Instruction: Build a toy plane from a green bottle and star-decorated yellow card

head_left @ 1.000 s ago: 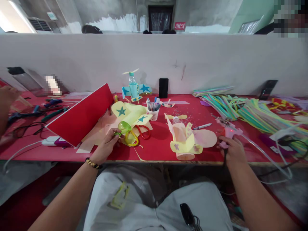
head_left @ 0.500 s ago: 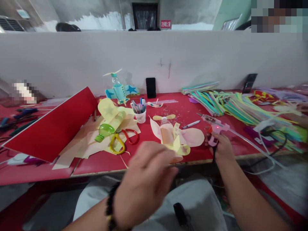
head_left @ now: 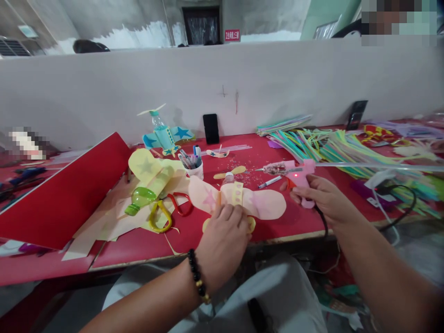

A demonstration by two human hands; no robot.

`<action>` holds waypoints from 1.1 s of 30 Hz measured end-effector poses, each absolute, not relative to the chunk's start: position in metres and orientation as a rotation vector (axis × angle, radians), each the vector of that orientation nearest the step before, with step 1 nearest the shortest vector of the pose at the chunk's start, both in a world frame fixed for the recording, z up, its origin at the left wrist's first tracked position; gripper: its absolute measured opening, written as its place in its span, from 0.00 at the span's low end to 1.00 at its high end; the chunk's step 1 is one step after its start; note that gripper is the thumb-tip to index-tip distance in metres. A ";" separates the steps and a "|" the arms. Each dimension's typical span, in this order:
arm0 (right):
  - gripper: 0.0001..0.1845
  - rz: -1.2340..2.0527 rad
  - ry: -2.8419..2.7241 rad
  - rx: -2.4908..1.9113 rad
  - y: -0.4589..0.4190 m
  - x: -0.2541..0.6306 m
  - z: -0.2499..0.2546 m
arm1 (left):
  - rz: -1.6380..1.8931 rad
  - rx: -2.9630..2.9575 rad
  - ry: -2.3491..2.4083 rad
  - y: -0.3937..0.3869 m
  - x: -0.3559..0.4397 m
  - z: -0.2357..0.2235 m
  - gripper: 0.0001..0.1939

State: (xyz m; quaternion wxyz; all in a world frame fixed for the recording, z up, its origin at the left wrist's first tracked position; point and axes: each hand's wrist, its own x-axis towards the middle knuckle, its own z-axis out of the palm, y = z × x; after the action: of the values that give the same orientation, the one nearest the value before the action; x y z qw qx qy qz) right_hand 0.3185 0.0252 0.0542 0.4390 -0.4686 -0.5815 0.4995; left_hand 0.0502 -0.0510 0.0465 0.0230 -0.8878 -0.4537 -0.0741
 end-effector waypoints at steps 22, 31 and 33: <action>0.17 1.425 -1.578 -1.216 0.048 0.282 0.061 | -0.755 -2.924 -1.814 0.038 0.015 0.063 0.25; 0.20 1.331 -1.653 -1.235 0.047 0.284 0.059 | -1.071 -2.879 -1.857 0.034 0.017 0.051 0.21; 0.20 1.333 -1.653 -1.244 0.047 0.285 0.059 | -1.099 -2.917 -1.823 0.034 0.017 0.052 0.22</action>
State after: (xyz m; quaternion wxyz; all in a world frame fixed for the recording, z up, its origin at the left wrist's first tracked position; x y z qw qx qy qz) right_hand 0.2845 0.0474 0.0595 0.3337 -0.4766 -0.6331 0.5105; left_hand 0.0170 0.0340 0.0519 -0.2327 -0.7856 -0.4910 -0.2959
